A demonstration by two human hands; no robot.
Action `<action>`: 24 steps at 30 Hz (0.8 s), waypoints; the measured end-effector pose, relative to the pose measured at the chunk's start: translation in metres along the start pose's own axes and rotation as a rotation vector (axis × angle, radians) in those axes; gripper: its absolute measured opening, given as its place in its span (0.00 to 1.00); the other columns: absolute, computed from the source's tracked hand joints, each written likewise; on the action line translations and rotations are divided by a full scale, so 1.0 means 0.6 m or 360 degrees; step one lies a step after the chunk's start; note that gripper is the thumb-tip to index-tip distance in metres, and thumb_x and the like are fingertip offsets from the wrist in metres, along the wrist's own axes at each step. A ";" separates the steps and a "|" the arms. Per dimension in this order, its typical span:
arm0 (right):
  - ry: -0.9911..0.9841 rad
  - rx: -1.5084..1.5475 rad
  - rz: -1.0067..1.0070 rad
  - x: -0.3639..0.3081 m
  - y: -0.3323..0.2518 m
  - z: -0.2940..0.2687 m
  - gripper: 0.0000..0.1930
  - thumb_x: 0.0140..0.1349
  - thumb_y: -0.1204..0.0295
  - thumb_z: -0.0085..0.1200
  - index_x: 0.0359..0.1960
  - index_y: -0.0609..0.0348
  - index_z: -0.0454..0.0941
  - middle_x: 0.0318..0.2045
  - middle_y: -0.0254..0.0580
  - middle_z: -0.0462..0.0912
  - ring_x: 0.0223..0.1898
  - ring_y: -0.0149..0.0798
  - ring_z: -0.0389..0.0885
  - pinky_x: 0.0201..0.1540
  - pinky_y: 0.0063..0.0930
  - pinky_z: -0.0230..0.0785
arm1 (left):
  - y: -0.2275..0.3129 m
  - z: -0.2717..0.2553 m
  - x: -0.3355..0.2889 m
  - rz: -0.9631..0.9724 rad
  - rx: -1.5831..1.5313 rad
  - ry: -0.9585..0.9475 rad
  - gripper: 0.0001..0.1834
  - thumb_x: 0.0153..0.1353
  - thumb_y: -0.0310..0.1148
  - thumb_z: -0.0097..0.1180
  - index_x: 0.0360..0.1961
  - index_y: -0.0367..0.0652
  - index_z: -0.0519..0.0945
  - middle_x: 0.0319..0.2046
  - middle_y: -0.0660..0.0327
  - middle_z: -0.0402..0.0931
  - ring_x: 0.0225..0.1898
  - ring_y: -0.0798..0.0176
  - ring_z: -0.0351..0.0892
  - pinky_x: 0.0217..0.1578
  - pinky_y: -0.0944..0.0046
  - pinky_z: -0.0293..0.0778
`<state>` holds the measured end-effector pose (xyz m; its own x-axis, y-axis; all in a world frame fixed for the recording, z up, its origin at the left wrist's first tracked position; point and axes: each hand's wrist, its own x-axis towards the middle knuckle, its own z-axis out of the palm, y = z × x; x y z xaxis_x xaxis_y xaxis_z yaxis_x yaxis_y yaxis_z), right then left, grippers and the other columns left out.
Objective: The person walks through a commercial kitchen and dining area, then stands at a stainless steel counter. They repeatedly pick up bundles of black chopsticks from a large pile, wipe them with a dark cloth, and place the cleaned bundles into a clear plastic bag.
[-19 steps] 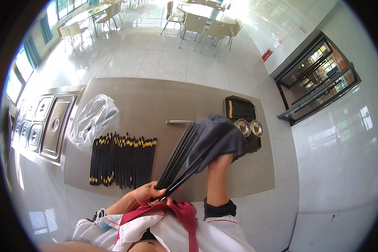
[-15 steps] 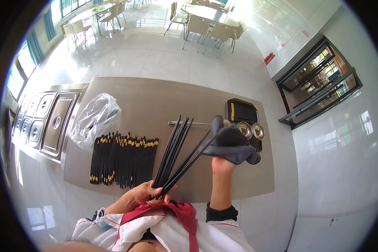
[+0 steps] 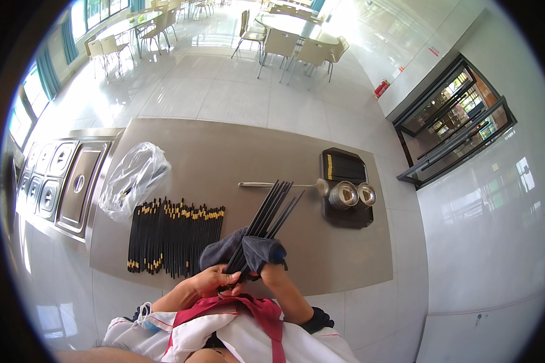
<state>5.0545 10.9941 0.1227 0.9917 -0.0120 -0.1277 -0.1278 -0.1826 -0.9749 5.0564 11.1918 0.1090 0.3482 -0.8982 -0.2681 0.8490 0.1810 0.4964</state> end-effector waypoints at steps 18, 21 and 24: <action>0.0433 0.1677 -0.0422 0.114 -0.030 -0.129 0.21 0.70 0.52 0.42 0.48 0.58 0.76 0.41 0.36 0.81 0.45 0.37 0.79 0.46 0.32 0.73 | -0.004 -0.003 -0.029 0.0066 -0.0290 -0.0148 0.21 0.68 0.35 0.51 0.58 0.33 0.71 0.24 0.56 0.74 0.17 0.72 0.64 0.16 0.75 0.58; 0.0283 0.1756 -0.0055 0.084 -0.034 -0.071 0.23 0.68 0.51 0.46 0.49 0.60 0.76 0.36 0.42 0.82 0.40 0.39 0.81 0.40 0.38 0.76 | 0.013 0.006 -0.027 0.0119 -0.0255 -0.0127 0.23 0.68 0.37 0.52 0.59 0.34 0.70 0.25 0.56 0.75 0.17 0.71 0.67 0.16 0.75 0.62; -0.0438 0.1440 -0.0257 0.060 -0.020 -0.032 0.20 0.65 0.58 0.51 0.49 0.61 0.75 0.39 0.48 0.82 0.38 0.44 0.82 0.40 0.40 0.77 | 0.026 0.009 -0.020 0.0133 -0.0267 -0.0186 0.22 0.68 0.37 0.52 0.58 0.34 0.70 0.27 0.56 0.76 0.19 0.70 0.72 0.18 0.74 0.67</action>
<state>5.0916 10.9770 0.1331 0.9755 0.1990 0.0942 -0.0648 0.6681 -0.7412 5.0632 11.2032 0.1245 0.3804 -0.9157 -0.1295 0.8767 0.3124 0.3658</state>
